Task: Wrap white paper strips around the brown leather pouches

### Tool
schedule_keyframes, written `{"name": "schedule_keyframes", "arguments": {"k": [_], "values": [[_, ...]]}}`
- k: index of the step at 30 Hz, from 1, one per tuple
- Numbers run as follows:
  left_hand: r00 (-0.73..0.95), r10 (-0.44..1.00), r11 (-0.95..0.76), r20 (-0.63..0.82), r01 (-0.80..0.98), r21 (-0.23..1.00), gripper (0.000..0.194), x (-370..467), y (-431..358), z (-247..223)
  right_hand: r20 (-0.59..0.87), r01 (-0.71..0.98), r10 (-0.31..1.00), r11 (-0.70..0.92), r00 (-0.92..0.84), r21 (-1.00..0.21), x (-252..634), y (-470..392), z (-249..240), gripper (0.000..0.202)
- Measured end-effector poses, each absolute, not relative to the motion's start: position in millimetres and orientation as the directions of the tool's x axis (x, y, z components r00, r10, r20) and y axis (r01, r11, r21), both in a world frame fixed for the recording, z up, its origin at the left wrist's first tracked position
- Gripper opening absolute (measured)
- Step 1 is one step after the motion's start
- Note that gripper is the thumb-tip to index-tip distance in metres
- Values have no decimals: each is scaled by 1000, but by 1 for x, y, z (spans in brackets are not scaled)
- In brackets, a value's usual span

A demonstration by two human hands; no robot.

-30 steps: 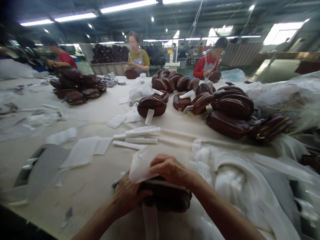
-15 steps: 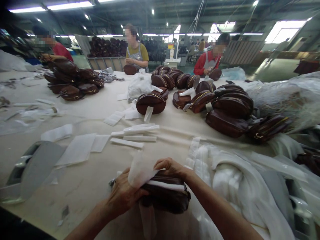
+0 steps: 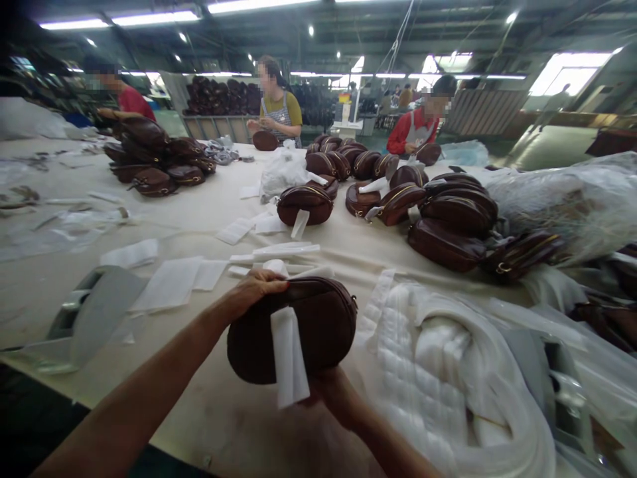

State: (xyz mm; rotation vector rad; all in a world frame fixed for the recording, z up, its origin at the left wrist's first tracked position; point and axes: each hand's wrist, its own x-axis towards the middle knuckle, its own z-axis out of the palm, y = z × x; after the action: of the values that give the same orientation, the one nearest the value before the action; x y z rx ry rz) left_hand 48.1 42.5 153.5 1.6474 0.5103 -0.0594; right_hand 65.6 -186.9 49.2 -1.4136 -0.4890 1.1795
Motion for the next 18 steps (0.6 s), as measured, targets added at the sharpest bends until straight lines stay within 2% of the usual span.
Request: {"name": "schedule_keyframes", "arguments": {"k": [5, 7, 8, 10, 12, 13, 15, 16, 18], "values": [[892, 214, -99, -398, 425, 900, 40, 79, 48, 116, -576, -598, 714, -275, 397, -753, 16, -206, 34, 42], [893, 149, -116, -425, 442, 889, 38, 88, 45, 105, -599, -571, 724, -346, 342, -745, 10, -214, 35, 44], [893, 113, -123, -436, 448, 886, 38, 92, 44, 101, -586, -490, 751, -404, 304, -772, 11, -218, 38, 46], [889, 51, -138, -454, 457, 879, 37, 98, 41, 96, -548, -208, 815, -512, 188, -833, 23, -230, 50, 51], [886, 9, -145, -463, 459, 876, 37, 100, 40, 95, -525, 33, 834, -538, 170, -842, 48, -244, 67, 54], [886, -7, -143, -463, 458, 878, 38, 99, 41, 96, -505, 99, 827, -540, 247, -836, 64, -251, 75, 53], [888, -29, -129, -459, 452, 883, 41, 95, 43, 99, -369, 176, 748, -537, 552, -825, 98, -258, 87, 51], [889, -37, -118, -455, 449, 886, 43, 92, 44, 101, -233, 267, 691, -535, 684, -802, 113, -258, 88, 45], [889, -46, -89, -455, 450, 889, 46, 85, 49, 105, 16, 479, 667, -519, 745, -708, 134, -252, 80, 27]]}}
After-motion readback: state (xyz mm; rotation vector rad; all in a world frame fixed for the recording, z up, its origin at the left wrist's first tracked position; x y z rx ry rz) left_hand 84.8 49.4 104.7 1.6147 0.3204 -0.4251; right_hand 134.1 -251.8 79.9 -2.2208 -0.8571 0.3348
